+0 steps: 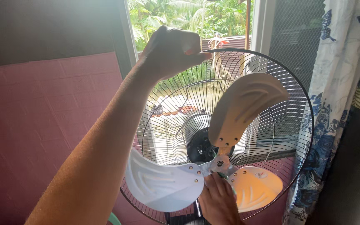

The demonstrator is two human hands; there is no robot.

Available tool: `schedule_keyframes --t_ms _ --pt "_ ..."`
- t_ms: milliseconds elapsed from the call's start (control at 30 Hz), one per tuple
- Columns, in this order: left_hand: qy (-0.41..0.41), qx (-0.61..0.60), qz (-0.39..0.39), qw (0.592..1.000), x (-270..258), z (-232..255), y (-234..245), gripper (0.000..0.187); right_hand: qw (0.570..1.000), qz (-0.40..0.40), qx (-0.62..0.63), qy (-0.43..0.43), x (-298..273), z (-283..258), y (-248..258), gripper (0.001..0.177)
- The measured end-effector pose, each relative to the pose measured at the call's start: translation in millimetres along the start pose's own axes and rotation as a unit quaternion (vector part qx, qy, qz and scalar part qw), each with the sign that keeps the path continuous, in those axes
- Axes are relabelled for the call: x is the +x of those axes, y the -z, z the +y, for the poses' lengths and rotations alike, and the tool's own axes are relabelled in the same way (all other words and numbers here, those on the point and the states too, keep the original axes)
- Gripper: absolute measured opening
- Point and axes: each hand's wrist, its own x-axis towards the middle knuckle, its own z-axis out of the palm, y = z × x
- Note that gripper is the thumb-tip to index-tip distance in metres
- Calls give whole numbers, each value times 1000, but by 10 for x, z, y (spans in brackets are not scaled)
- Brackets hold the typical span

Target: The person wipes the blades and front grille of a standing fan using a green cloth. They rotate the fan head to access different sections and continue wiping the blades and grille throughout the clip.

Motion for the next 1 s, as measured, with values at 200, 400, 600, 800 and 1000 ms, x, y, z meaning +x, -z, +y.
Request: schedule_keyframes --t_ms 200,400,600,800,1000 --pt "-8 2 14 1000 -16 -21 -26 38 995 -49 30 -84 285 -247 -69 50" --pt "17 3 -12 1000 10 -23 -65 41 997 48 -32 -47 550 -503 -25 51" --pt "31 7 -16 999 13 -15 -77 42 995 -53 -9 -88 374 -442 -132 55" --pt "22 5 -11 1000 8 -2 -61 40 996 -33 -33 -82 -36 -267 -193 50" --pt "40 -21 -15 999 8 3 -70 40 972 -12 64 -227 -333 92 -206 75"
